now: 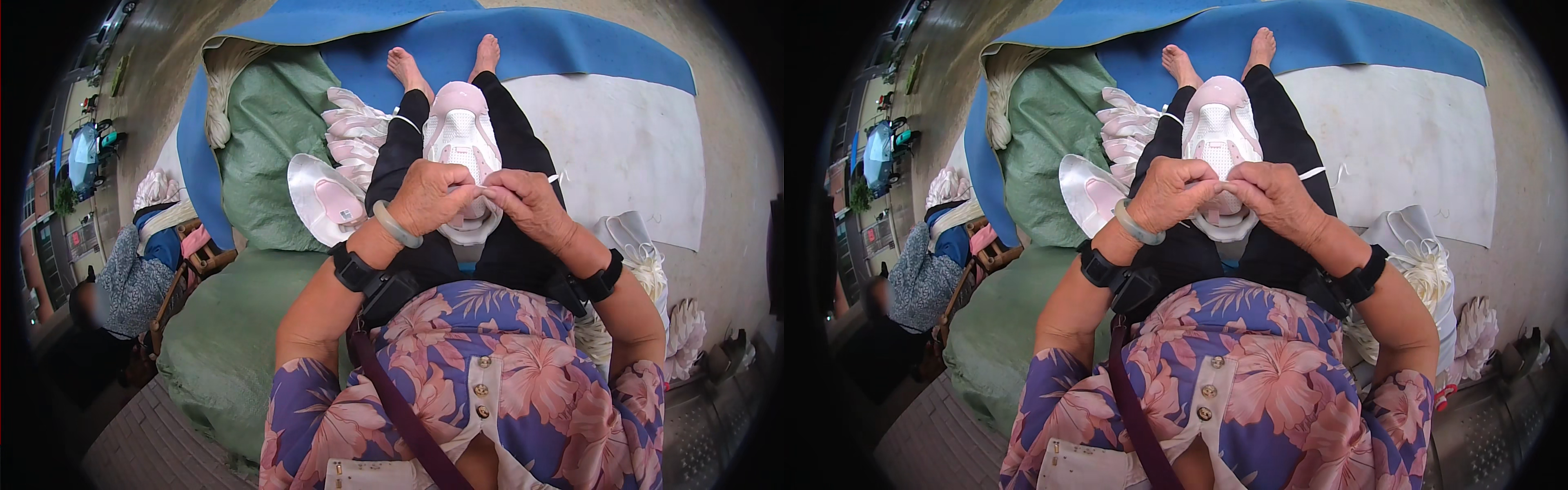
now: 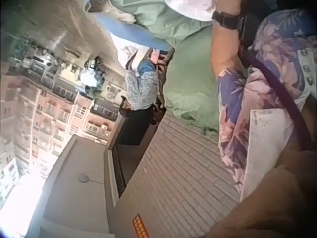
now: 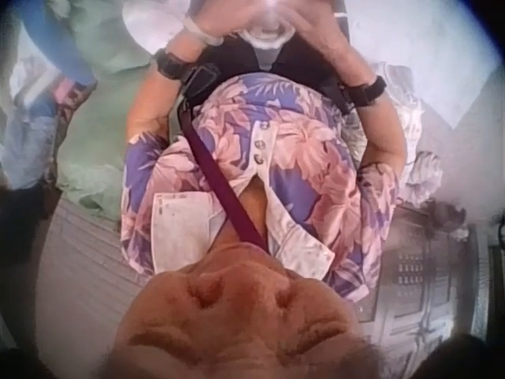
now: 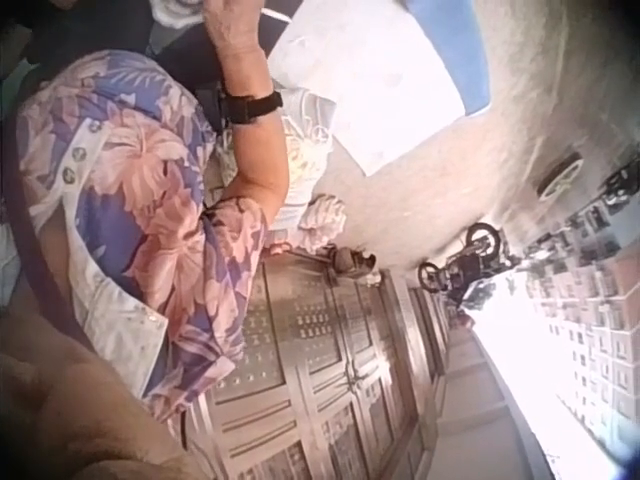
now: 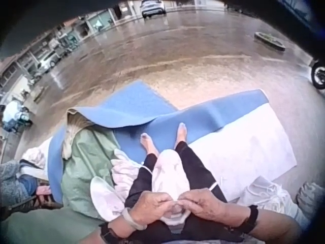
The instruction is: Lacing a white and pink shoe while sitting on the floor.
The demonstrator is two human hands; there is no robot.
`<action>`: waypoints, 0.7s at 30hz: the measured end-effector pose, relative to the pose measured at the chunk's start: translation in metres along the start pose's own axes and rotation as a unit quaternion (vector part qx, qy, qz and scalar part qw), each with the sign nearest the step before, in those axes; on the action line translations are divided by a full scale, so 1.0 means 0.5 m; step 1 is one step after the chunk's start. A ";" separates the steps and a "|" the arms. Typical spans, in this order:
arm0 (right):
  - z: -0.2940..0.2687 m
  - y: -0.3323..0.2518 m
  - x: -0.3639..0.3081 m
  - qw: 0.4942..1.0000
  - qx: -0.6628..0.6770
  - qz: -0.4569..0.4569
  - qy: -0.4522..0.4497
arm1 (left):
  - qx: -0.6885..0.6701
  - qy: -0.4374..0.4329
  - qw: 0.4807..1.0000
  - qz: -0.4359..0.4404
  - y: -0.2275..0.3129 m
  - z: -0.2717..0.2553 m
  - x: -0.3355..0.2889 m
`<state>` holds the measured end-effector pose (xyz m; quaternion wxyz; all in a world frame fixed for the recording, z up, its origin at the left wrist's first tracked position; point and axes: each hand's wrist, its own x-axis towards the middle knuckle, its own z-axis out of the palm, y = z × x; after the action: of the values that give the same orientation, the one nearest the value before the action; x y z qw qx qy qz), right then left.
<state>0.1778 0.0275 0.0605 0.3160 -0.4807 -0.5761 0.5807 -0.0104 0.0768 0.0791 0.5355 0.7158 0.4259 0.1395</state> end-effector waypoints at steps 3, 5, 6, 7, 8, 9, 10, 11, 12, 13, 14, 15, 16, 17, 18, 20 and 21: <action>-0.038 0.030 -0.007 0.989 -0.080 -0.082 0.088 | -0.023 -0.015 1.000 -0.008 -0.042 -0.019 -0.010; -0.074 0.058 -0.006 0.987 -0.085 -0.024 0.133 | -0.033 -0.010 0.999 -0.022 -0.070 -0.030 -0.017; -0.090 0.087 -0.008 0.981 -0.101 -0.020 0.165 | -0.041 -0.010 0.999 -0.034 -0.081 -0.031 -0.016; -0.103 0.106 -0.008 0.981 -0.101 -0.021 0.162 | -0.042 -0.008 0.998 -0.035 -0.089 -0.031 -0.017; -0.116 0.124 -0.007 0.973 -0.127 -0.001 0.192 | -0.021 -0.006 0.999 -0.034 -0.096 -0.031 -0.019; -0.130 0.143 -0.005 0.963 -0.152 0.019 0.223 | 0.000 -0.005 0.999 -0.033 -0.100 -0.031 -0.019; -0.146 0.167 -0.004 0.963 -0.152 0.022 0.223 | -0.002 -0.008 0.999 -0.034 -0.102 -0.029 -0.016; -0.160 0.191 -0.003 0.932 -0.258 0.063 0.248 | 0.004 -0.007 0.999 -0.039 -0.103 -0.026 -0.013; -0.170 0.204 -0.002 0.887 -0.360 0.099 0.271 | 0.013 -0.004 0.999 -0.042 -0.103 -0.025 -0.015; -0.180 0.216 -0.005 0.887 -0.361 0.099 0.271 | 0.013 -0.004 0.999 -0.042 -0.103 -0.025 -0.014; -0.190 0.229 -0.010 0.857 -0.414 0.134 0.274 | 0.018 -0.004 0.999 -0.033 -0.104 -0.024 -0.014; -0.193 0.234 -0.009 0.824 -0.465 0.168 0.276 | 0.025 -0.004 0.999 -0.025 -0.103 -0.025 -0.013; -0.194 0.241 -0.007 0.825 -0.464 0.169 0.276 | 0.025 -0.005 0.999 -0.026 -0.101 -0.024 -0.012; -0.196 0.248 -0.006 0.799 -0.523 0.172 0.242 | 0.024 -0.002 0.999 -0.028 -0.099 -0.022 -0.011; -0.195 0.239 -0.001 0.769 -0.580 0.174 0.205 | 0.023 0.002 0.999 -0.030 -0.094 -0.020 -0.007; -0.177 0.229 0.015 0.784 -0.570 -0.016 0.243 | 0.043 0.009 0.999 0.005 -0.084 -0.008 0.008; -0.140 0.186 0.037 0.832 -0.473 -0.110 0.268 | 0.064 0.022 0.997 0.037 -0.079 0.000 0.011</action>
<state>0.2538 0.0573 -0.0249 0.2544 -0.6416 -0.7221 0.0472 -0.0252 0.0838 0.0427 0.4738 0.7604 0.4189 0.1473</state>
